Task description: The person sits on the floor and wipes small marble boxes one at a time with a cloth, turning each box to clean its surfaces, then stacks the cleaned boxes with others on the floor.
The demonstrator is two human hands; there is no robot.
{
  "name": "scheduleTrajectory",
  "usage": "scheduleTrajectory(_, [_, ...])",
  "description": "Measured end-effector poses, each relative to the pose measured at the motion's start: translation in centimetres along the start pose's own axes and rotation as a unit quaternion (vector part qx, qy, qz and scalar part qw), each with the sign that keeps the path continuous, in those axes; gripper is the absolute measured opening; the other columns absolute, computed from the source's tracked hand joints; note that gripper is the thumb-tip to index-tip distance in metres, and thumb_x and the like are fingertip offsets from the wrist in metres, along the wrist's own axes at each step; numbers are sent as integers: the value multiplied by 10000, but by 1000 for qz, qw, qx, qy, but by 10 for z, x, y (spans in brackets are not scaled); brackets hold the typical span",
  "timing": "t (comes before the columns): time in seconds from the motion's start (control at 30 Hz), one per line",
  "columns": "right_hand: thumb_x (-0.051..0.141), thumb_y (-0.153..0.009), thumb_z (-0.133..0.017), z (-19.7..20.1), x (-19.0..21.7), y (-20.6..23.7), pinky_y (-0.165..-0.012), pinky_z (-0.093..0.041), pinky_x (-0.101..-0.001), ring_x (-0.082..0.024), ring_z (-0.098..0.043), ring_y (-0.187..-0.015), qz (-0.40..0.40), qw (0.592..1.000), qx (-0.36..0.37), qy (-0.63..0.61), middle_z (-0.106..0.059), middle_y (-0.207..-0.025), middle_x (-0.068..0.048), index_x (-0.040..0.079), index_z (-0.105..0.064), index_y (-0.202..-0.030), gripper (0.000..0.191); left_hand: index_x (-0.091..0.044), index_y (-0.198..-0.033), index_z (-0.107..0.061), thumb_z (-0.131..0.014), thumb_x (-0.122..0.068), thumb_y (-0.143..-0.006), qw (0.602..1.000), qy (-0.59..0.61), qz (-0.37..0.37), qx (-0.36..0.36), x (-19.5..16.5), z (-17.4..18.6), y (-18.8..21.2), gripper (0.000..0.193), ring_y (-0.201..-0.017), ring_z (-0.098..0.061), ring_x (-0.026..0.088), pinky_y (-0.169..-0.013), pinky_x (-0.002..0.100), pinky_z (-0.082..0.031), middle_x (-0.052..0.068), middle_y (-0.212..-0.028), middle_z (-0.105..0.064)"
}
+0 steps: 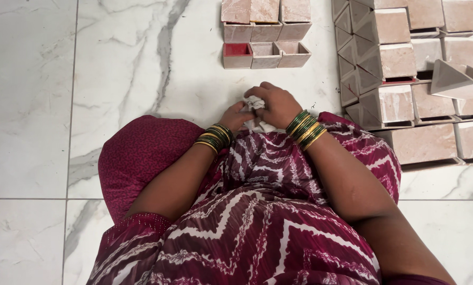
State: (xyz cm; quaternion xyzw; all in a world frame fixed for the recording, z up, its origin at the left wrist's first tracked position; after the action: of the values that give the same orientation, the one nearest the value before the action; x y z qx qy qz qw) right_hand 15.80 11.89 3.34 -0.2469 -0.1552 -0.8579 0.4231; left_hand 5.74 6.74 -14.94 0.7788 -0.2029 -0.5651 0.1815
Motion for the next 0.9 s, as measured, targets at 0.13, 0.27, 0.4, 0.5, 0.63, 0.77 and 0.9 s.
scheduleTrajectory(0.13, [215,-822,-736,9,-19,-3,-797,-565,-476,-355,-701,-883,-105,990,-9,95,-664,-1057,-107,204,-688,-1153,335,30,-1500,-289,-812,-296,-920,998,-22,-28,-55,2,8,-5,846,-1238,-663,276,-1054,402,-557,224,-1384,-569])
scheduleTrajectory(0.27, [218,-842,-727,21,-36,1,-780,-565,-496,-380,-698,-883,-142,979,-30,142,-670,-1058,-115,205,-689,-1136,297,93,-1443,-489,-802,-327,-902,982,-111,-121,-95,-13,11,5,754,-1207,-598,244,-1016,351,-494,220,-1357,-591])
scheduleTrajectory(0.4, [211,-818,-729,13,-34,3,-791,-569,-500,-394,-699,-889,-119,985,-45,115,-660,-1072,-130,192,-662,-1167,356,83,-1354,-588,-783,-340,-840,982,-101,-133,-84,-20,4,13,694,-1050,-703,216,-931,324,-546,189,-1171,-737])
scheduleTrajectory(0.5, [214,-800,-733,1,-28,3,-795,-572,-500,-408,-697,-879,-101,990,-37,94,-624,-1124,-157,184,-614,-1242,459,47,-1325,-576,-801,-316,-853,982,-81,-143,-97,-23,3,15,636,-1044,-706,180,-931,310,-546,140,-1158,-728])
scheduleTrajectory(0.63, [189,-799,-735,-9,-18,2,-796,-572,-507,-430,-686,-894,-73,994,-33,76,-575,-1185,-187,171,-550,-1349,581,17,-1190,-685,-766,-273,-882,988,-38,-125,-86,-22,5,15,431,-932,-713,164,-850,306,-569,119,-1058,-757])
scheduleTrajectory(0.77, [124,-804,-721,-14,-13,2,-802,-575,-504,-431,-686,-924,-36,998,-29,50,-568,-1216,-187,170,-544,-1379,603,15,-1158,-670,-743,-195,-915,985,1,-157,-64,-23,2,13,330,-916,-684,138,-833,301,-552,84,-1026,-741])
scheduleTrajectory(0.9, [106,-781,-732,-18,-16,0,-847,-561,-493,-421,-667,-995,-19,998,-30,46,-579,-1190,-168,173,-568,-1337,583,4,-1132,-645,-719,-146,-912,983,-10,-171,-62,-25,3,12,277,-901,-674,130,-824,299,-541,68,-992,-727])
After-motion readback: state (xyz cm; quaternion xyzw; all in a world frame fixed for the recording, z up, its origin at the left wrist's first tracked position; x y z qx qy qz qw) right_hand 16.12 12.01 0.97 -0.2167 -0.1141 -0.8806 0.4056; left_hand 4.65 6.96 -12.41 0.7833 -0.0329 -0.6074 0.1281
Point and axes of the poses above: each hand's wrist, its own y-axis away from the middle knuckle, its own z-axis out of the back of the hand, x = y × z, the point moved 6 cm from there along -y, towards the middle knuckle
